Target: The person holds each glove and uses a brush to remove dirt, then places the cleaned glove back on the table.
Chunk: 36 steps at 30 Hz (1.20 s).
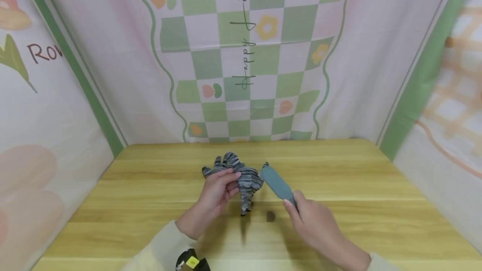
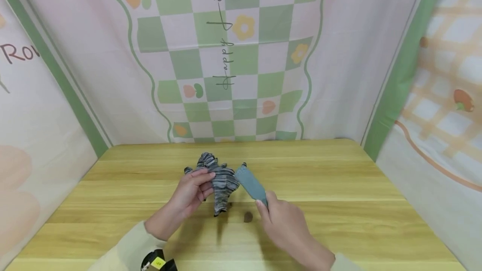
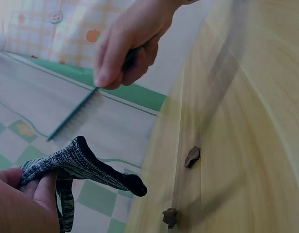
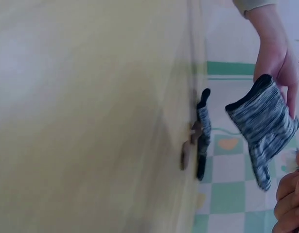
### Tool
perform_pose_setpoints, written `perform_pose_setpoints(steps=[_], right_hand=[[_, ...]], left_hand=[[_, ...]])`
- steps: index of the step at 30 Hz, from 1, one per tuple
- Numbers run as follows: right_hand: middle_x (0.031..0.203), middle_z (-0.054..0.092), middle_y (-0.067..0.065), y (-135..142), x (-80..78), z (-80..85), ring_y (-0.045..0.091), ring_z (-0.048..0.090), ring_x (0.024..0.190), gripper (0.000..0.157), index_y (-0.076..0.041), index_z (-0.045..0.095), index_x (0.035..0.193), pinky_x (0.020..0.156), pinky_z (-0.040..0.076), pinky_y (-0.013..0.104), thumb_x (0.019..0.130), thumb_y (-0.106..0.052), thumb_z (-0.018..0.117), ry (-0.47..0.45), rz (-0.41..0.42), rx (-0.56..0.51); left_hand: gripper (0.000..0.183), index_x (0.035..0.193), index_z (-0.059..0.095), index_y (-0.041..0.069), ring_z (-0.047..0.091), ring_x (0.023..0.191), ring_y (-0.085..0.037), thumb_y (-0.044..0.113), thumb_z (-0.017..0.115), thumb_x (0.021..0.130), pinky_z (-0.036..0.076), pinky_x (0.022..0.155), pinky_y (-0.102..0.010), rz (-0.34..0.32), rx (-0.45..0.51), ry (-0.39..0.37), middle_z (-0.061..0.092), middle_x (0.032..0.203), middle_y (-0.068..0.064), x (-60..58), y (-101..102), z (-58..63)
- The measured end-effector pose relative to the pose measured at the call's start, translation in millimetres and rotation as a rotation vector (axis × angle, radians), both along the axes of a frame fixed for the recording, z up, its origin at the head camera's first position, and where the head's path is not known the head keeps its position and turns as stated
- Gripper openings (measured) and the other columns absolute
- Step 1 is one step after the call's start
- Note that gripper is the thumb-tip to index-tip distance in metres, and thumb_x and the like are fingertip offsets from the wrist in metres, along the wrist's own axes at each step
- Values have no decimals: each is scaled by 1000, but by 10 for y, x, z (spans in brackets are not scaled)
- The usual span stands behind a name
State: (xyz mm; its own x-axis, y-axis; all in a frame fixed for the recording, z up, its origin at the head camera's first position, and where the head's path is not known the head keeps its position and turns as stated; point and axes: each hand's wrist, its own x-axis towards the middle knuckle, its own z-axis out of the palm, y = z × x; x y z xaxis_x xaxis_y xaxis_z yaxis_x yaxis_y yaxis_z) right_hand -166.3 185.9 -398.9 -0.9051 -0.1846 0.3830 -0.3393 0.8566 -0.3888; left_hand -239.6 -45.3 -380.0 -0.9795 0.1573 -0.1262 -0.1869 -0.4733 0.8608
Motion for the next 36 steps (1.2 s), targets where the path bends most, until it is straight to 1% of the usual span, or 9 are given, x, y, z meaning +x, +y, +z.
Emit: perform_pose_setpoints(steps=[5,7,10,14,16,20,26,31,36], right_hand=[[56,33,-14,-100,21,57,0,27,45,24,-17,44,79,39,28,20,100,-21,56,64,83,-54],[56,33,-14,-138,24,53,-1,27,45,23,-17,44,79,39,28,19,99,-19,57,76,114,-57],[57,34,-14,-185,24,36,-1,28,45,21,-17,46,81,40,29,19,99,-18,56,41,134,-56],[58,37,-13,-209,28,9,1,32,45,17,-16,50,85,40,32,19,100,-20,54,-44,116,-53],[58,38,-13,-210,26,1,2,33,45,17,-15,51,85,41,33,19,101,-21,54,-64,106,-42],[58,39,-12,-209,20,-6,2,33,44,18,-15,51,85,40,33,19,101,-22,53,-85,102,-29],[57,38,-11,-206,12,-18,3,33,45,18,-15,50,85,40,33,20,101,-23,53,-95,83,-10],[57,38,-11,-195,25,-42,3,32,45,17,-15,50,86,41,32,20,102,-23,52,-123,77,-2],[57,37,-11,-185,30,-65,3,32,44,19,-16,49,86,41,31,20,102,-25,52,-132,66,8]], left_hand=[[39,128,43,-13,56,57,-3,-6,57,92,54,60,-17,-25,-13,-3,62,70,2,30,29,21],[42,130,41,-14,55,57,-3,-6,56,92,54,59,-17,-25,-14,-7,61,70,3,39,39,25],[40,129,42,-14,57,57,-3,-6,56,92,55,61,-18,-18,-8,-4,62,70,2,43,51,19],[43,132,39,-15,64,62,-6,-7,54,92,58,68,-22,-19,20,-6,67,72,0,38,63,-3],[47,135,35,-16,66,65,-7,-7,54,93,58,71,-24,-23,32,-9,68,73,-1,34,64,-16],[54,140,30,-16,65,64,-6,-6,54,93,58,73,-24,-17,29,-13,67,74,-1,35,56,-23],[49,136,34,-17,67,66,-8,-8,54,92,58,73,-25,2,34,0,68,75,-3,33,39,-9],[54,139,30,-17,66,65,-7,-8,54,92,58,72,-24,7,18,5,68,75,-2,40,19,-3],[52,138,32,-17,67,65,-8,-8,54,92,58,71,-24,2,16,6,69,75,-3,42,2,-4]])
